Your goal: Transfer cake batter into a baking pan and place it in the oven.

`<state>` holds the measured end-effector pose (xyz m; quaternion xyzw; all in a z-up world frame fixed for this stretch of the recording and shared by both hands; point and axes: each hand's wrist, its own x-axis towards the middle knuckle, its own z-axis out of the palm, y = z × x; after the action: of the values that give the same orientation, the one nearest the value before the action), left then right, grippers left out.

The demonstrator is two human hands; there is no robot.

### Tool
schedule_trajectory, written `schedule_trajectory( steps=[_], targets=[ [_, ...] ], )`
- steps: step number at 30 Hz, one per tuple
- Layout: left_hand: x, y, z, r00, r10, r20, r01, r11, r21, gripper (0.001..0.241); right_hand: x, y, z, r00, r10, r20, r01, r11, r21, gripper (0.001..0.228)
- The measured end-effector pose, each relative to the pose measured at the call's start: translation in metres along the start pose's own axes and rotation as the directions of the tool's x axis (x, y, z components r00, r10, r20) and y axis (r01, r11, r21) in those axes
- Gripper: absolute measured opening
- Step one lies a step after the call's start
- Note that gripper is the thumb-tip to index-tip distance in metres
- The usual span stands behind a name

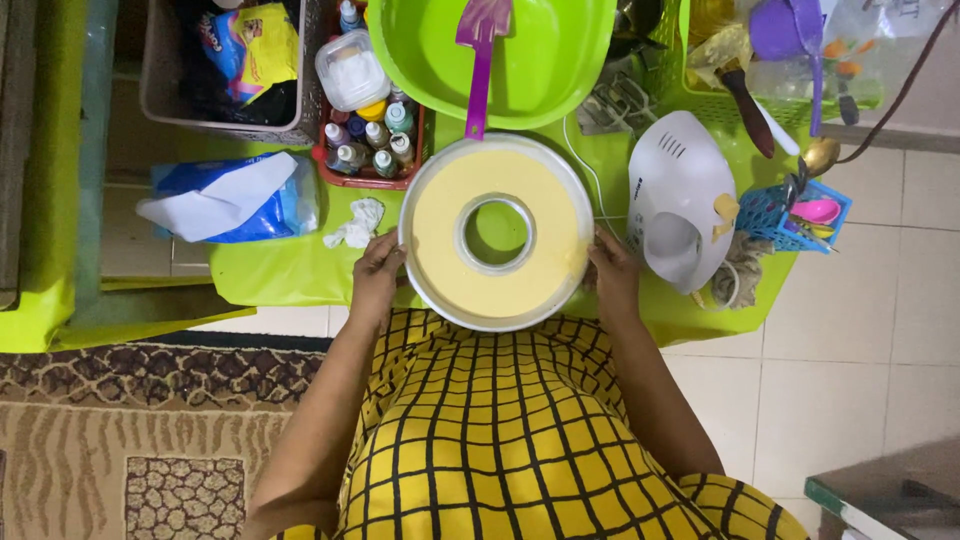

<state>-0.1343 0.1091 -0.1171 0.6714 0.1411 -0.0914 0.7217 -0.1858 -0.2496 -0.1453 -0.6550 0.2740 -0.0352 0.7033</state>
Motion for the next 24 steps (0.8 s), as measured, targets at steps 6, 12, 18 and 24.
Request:
schedule_trajectory(
  steps=[6,12,18,24],
  targets=[
    [-0.007,0.017,0.006,1.000,-0.013,-0.021,0.013,1.000,-0.010,0.035,0.006,-0.002,0.000,0.999,0.026,-0.022,-0.028,0.997,-0.075,0.042],
    [-0.011,0.007,0.005,0.992,0.125,-0.024,-0.123,0.991,0.060,0.035,0.008,-0.003,-0.001,0.999,0.002,-0.054,-0.007,0.996,-0.093,0.040],
    [-0.017,0.018,0.010,0.991,0.128,-0.032,-0.126,0.989,0.074,0.034,-0.001,-0.018,0.009,0.999,-0.042,-0.029,0.039,0.994,-0.097,0.043],
    [-0.019,0.030,0.013,0.992,0.123,0.001,-0.122,0.988,0.091,0.031,0.004,-0.006,-0.002,0.995,-0.087,-0.040,0.081,0.987,-0.141,0.044]
  ],
)
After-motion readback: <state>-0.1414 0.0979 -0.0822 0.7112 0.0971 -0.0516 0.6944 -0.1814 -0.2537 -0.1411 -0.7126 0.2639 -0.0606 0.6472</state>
